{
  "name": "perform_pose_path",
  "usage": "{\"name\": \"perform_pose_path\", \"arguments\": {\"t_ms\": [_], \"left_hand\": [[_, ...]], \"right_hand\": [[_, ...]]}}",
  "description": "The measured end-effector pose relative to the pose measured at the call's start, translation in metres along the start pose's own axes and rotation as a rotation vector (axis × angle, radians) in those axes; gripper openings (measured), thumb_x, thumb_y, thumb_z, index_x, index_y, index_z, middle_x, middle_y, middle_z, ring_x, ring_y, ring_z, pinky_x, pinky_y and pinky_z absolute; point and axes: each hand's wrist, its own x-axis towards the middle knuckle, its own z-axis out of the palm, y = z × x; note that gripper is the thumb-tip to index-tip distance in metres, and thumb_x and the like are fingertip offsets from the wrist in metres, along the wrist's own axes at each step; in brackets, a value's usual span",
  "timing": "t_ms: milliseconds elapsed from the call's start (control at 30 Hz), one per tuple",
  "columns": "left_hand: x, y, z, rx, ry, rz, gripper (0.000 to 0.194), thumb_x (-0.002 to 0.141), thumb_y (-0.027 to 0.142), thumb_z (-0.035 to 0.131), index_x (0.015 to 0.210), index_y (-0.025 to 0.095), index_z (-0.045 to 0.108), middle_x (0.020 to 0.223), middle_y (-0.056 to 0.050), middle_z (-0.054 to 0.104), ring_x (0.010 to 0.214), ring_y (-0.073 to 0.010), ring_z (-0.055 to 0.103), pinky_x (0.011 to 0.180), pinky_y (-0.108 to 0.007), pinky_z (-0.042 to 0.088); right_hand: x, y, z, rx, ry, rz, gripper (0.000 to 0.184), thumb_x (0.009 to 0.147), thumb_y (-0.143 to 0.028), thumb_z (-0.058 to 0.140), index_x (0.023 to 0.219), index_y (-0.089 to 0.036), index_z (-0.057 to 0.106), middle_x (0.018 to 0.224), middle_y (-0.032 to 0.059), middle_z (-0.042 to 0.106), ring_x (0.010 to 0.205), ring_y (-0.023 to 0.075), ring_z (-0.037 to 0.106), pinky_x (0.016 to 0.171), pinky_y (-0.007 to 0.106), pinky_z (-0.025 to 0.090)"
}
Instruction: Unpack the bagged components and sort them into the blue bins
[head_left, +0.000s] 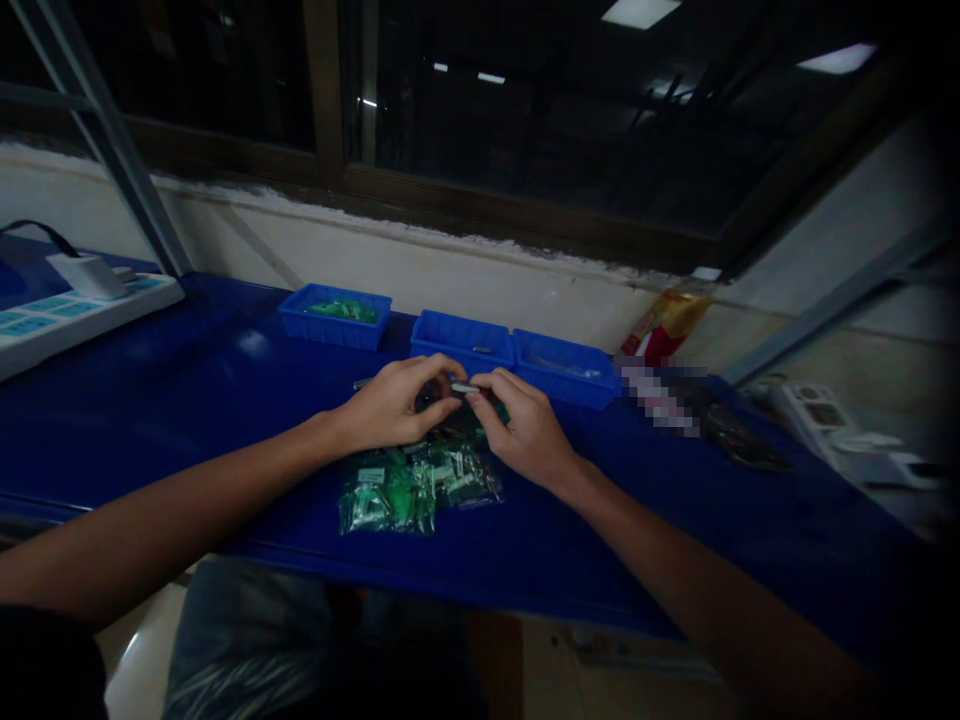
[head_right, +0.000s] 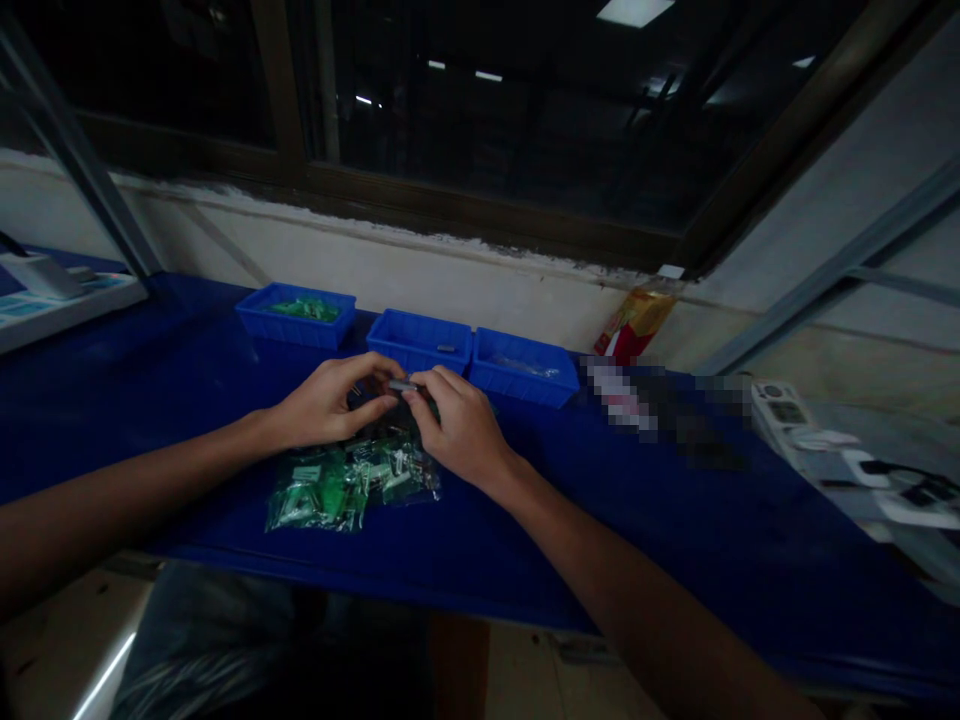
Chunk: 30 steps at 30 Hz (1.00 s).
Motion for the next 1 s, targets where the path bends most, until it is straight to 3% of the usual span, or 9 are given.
{"name": "perform_pose_path", "arguments": {"t_ms": [200,333,433,567,700,900,1000], "left_hand": [[0.0017,-0.0005,-0.0011,0.089,0.060,0.059,0.018,0.083,0.027,0.049,0.095,0.015,0.056,0.082,-0.003,0.062,0.075,-0.0120,0.058,0.068,-0.023,0.045],[0.0021,-0.0028,-0.0013,0.130,0.061,0.061,0.023,0.086,0.032,0.046,0.094,0.014,0.057,0.080,-0.004,0.063,0.072,-0.0118,0.058,0.065,-0.023,0.044],[0.0017,-0.0034,-0.0013,0.159,0.048,0.071,0.026,0.087,0.035,0.044,0.091,0.013,0.058,0.074,-0.003,0.062,0.068,-0.0115,0.057,0.061,-0.022,0.042],[0.0019,-0.0036,-0.0017,0.210,0.044,0.106,0.030,0.088,0.035,0.041,0.081,0.012,0.059,0.067,-0.002,0.059,0.064,-0.0114,0.055,0.059,-0.022,0.040],[0.0028,-0.0040,-0.0028,0.262,0.029,0.086,0.038,0.090,0.036,0.036,0.070,0.013,0.059,0.060,-0.001,0.056,0.059,-0.0112,0.053,0.058,-0.023,0.039],[0.0011,-0.0011,-0.0067,0.101,-0.015,0.120,0.030,0.084,0.035,0.046,0.104,0.014,0.054,0.071,0.000,0.061,0.064,-0.0107,0.057,0.060,-0.022,0.043],[0.0010,0.0008,-0.0079,0.114,-0.016,0.165,0.026,0.082,0.026,0.048,0.105,0.016,0.054,0.077,-0.002,0.061,0.070,-0.0116,0.057,0.063,-0.022,0.045]], "right_hand": [[0.0013,-0.0035,-0.0004,-0.005,-0.002,-0.014,0.018,0.089,-0.026,0.038,0.083,-0.019,0.054,0.076,0.0038,0.057,0.074,0.0161,0.054,0.067,0.030,0.041],[-0.0002,-0.0046,0.0024,0.013,0.016,0.006,0.011,0.084,-0.027,0.047,0.091,-0.019,0.051,0.078,0.0033,0.058,0.073,0.0163,0.055,0.067,0.030,0.042],[-0.0017,-0.0057,0.0053,0.035,0.033,0.024,0.016,0.080,-0.024,0.052,0.096,-0.019,0.049,0.077,0.0024,0.057,0.071,0.0162,0.055,0.065,0.030,0.043],[-0.0006,-0.0082,0.0063,-0.004,0.073,0.000,0.006,0.081,-0.021,0.049,0.086,-0.019,0.052,0.076,0.0025,0.056,0.071,0.0161,0.054,0.066,0.030,0.042],[0.0009,-0.0092,0.0041,-0.011,0.047,-0.018,0.012,0.085,-0.024,0.046,0.083,-0.018,0.056,0.074,0.0030,0.055,0.070,0.0157,0.054,0.065,0.029,0.041],[0.0005,-0.0072,-0.0006,-0.028,0.007,-0.021,0.016,0.086,-0.025,0.043,0.083,-0.017,0.057,0.075,0.0031,0.055,0.072,0.0154,0.053,0.065,0.028,0.040],[0.0007,-0.0085,-0.0021,-0.040,-0.010,-0.022,0.019,0.087,-0.027,0.043,0.076,-0.017,0.054,0.071,0.0024,0.053,0.070,0.0144,0.052,0.063,0.027,0.039]]}}
